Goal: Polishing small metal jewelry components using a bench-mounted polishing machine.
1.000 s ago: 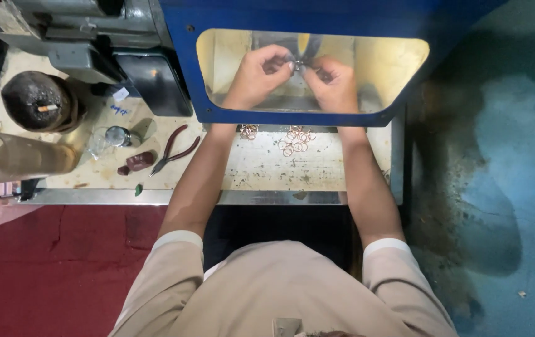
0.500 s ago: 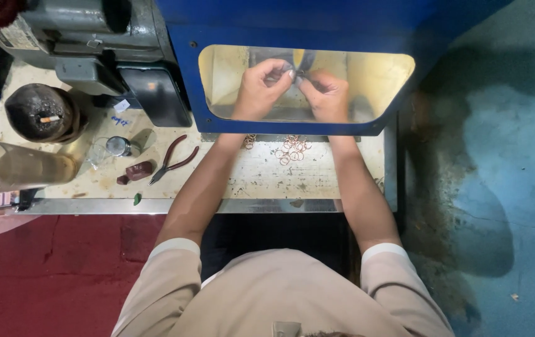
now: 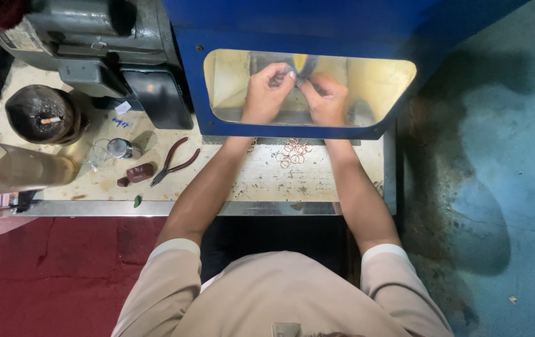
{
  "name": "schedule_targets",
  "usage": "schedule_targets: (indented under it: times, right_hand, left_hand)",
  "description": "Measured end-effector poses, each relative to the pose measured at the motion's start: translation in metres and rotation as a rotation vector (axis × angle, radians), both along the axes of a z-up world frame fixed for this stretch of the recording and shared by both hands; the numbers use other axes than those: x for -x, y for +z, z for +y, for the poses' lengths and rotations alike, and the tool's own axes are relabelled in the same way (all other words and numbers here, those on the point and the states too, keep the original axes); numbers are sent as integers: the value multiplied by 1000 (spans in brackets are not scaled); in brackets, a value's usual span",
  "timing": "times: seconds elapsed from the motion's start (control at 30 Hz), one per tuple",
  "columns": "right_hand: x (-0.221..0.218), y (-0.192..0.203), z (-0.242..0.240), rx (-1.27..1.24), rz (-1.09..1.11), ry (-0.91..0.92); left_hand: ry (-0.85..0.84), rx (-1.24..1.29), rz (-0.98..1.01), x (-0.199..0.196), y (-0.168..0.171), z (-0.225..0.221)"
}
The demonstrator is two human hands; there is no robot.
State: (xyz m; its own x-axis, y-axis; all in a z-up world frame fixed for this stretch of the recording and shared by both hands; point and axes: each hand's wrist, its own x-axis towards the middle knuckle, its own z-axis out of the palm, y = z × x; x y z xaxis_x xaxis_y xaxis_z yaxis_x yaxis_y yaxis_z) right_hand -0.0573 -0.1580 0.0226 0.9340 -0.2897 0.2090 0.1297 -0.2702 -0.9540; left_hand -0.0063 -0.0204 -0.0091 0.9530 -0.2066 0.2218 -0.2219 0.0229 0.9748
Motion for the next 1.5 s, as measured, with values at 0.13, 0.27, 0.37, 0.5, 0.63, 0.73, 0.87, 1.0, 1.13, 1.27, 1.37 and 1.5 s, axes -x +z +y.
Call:
schedule_targets:
  times: [0.13,0.27,0.37,0.5,0.63,0.73,0.87,1.0,1.13,1.27,1.37,1.5]
  right_hand:
    - [-2,-9,2,93,-200,-55]
    - [-3,-18,3,145,-221,-87]
    - [2,-8,8,170,-290,-105]
    - [0,-14,8,197,-306,-127]
    - [1,-12,7,259,-392,-109]
    - [1,-13,9,261,-411,-98]
    - [2,-15,7,260,-405,-97]
    - [-4,-14,8,237,-383,-48]
    - [0,-1,9,247,-442,68]
    - [3,0,9,270,-580,73]
    - [1,-11,2,268,-617,60]
    - [-2,-20,-6,380,-683,68]
  left_hand:
    - [21,176,111,-8,-24,-7]
    - [8,244,133,-5,-26,-9]
    - [-22,264,250,-6,-30,-11]
    - [-52,356,341,-1,-20,-9]
    - [-99,412,451,-2,-30,-11]
    - [-116,427,489,-2,-33,-9]
    - [-146,397,505,0,-21,-4]
    - [-168,332,563,-6,-17,8]
    - [-339,307,687,-9,0,24]
    - [-431,251,705,-8,12,30]
    - [-419,206,591,-1,38,36]
    - [-415,138,450,-8,39,42]
